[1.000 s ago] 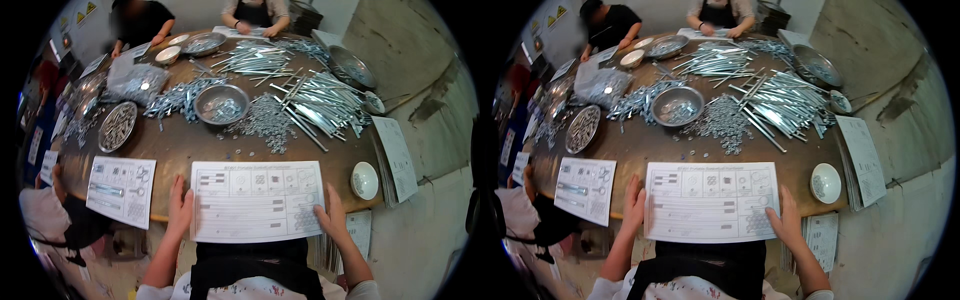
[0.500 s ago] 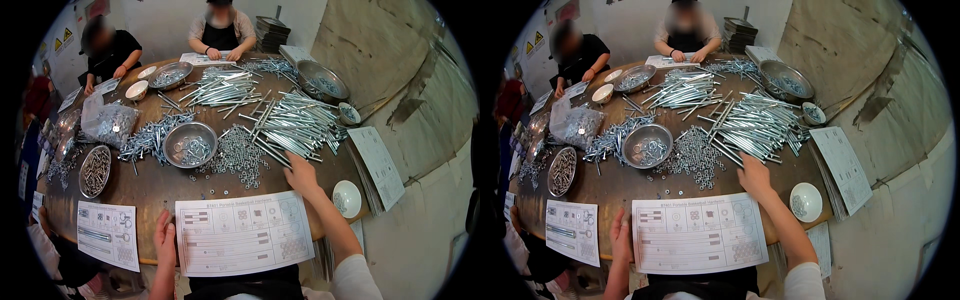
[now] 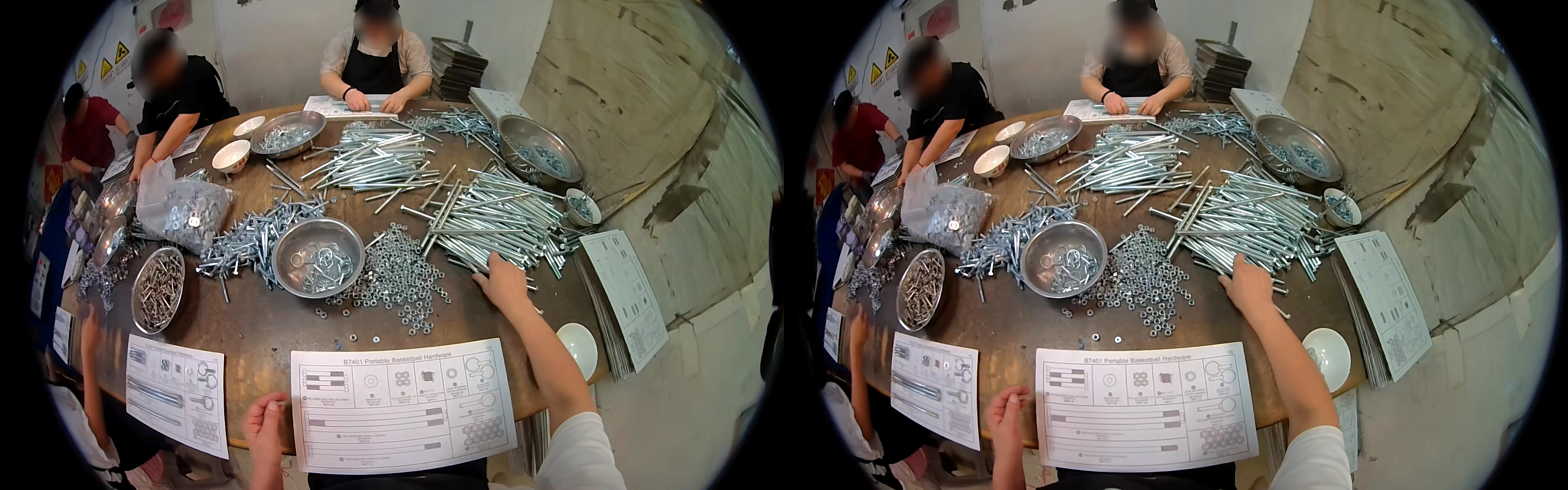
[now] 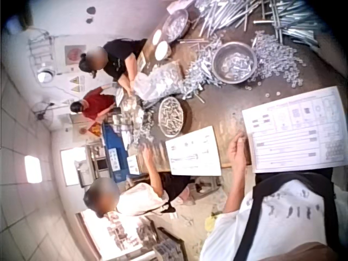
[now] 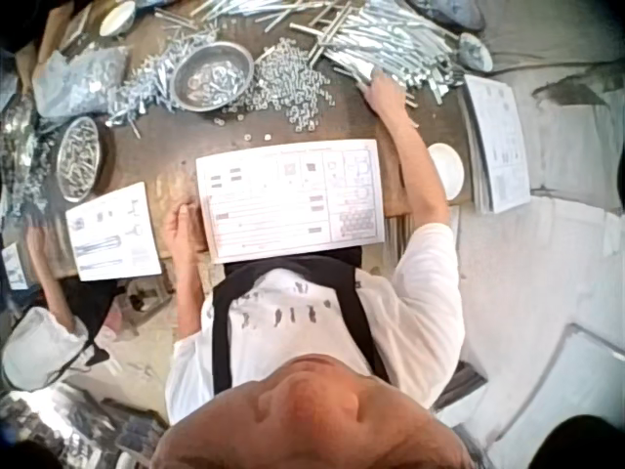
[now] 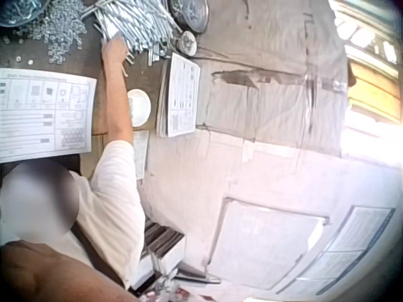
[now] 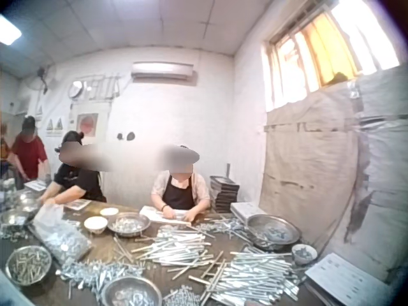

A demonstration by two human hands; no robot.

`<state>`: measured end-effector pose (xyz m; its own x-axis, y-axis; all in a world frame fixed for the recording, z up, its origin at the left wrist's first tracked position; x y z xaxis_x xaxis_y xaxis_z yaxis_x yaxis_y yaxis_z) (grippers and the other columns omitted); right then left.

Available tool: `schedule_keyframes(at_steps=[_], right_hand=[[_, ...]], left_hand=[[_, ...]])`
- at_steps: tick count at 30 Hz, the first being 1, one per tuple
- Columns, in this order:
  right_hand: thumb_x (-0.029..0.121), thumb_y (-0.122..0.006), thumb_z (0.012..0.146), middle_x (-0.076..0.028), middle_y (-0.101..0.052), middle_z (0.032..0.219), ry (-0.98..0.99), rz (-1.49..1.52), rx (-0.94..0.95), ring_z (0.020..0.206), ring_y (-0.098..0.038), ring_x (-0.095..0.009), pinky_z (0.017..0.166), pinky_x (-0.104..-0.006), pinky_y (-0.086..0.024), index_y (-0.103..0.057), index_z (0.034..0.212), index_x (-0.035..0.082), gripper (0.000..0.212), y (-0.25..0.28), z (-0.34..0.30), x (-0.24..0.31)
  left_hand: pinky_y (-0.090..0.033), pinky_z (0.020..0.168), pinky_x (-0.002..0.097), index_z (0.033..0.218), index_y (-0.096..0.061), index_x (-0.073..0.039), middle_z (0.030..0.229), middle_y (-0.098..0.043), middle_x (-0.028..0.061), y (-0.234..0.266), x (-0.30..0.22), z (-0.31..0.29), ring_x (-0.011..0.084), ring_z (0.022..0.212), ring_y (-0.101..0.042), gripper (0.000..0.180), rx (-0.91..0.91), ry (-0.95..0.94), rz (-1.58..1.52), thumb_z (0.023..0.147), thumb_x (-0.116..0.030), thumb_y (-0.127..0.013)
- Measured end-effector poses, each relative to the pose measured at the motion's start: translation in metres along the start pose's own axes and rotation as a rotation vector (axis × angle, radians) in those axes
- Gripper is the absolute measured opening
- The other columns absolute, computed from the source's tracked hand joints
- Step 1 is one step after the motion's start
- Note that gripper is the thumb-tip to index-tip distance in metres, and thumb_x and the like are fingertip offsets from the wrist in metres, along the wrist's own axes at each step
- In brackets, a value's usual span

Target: The person assembles metal rods, nuts, and washers at a workbench, following a printed instruction sheet. They pick components from bowls and piles, thread them onto rods, and place the assembled units on the sheet. Other workers are visible in the background performing similar tasks.

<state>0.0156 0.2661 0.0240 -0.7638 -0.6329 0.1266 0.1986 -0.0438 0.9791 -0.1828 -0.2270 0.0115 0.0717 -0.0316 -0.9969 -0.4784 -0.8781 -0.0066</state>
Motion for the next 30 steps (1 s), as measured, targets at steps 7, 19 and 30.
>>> schedule_keyframes(at_steps=[7, 19, 30], right_hand=[[0.021, -0.066, 0.078, -0.015, -0.067, 0.072, 0.212, -0.3, -0.036, 0.071, -0.068, -0.034, 0.064, -0.0459, -0.054, -0.063, 0.077, 0.004, 0.017, -0.012, 0.02, -0.02], [0.023, -0.067, 0.077, -0.015, -0.062, 0.062, 0.355, 0.037, 0.132, 0.061, -0.063, -0.035, 0.059, -0.0453, -0.051, -0.059, 0.079, 0.005, 0.02, 0.105, -0.12, 0.077], [0.027, -0.074, 0.078, -0.005, -0.061, 0.082, 0.778, 0.125, 0.282, 0.07, -0.064, -0.026, 0.053, -0.0385, -0.049, -0.057, 0.098, 0.01, 0.031, 0.032, -0.251, 0.178]], left_hand=[[-0.048, 0.082, 0.024, 0.109, -0.067, 0.002, 0.1, -0.07, 0.0073, -0.007, -0.002, 0.005, 0.0113, 0.092, -0.063, 0.02, 0.049, -0.016, -0.042, 0.098, -0.012, -0.057], [-0.05, 0.081, 0.0243, 0.125, -0.06, 0.0, 0.115, -0.066, 0.0081, 0.009, 0.001, -0.027, 0.0117, 0.097, -0.063, 0.031, 0.105, 0.027, 0.019, 0.096, -0.012, -0.059], [-0.038, 0.106, 0.0448, 0.127, -0.057, -0.007, 0.135, -0.053, 0.0116, -0.065, -0.015, -0.058, 0.033, 0.131, -0.042, 0.053, 0.584, -0.598, 0.893, 0.081, -0.027, -0.073]])
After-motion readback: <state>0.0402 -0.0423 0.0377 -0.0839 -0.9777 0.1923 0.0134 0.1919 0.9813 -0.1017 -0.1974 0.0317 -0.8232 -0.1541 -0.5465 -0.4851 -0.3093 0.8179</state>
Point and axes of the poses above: each hand's wrist, its own z-axis towards the middle knuckle, its own y-axis out of the back of the hand, x = y × z, the point moved 7 cm from there along z, towards the middle knuckle
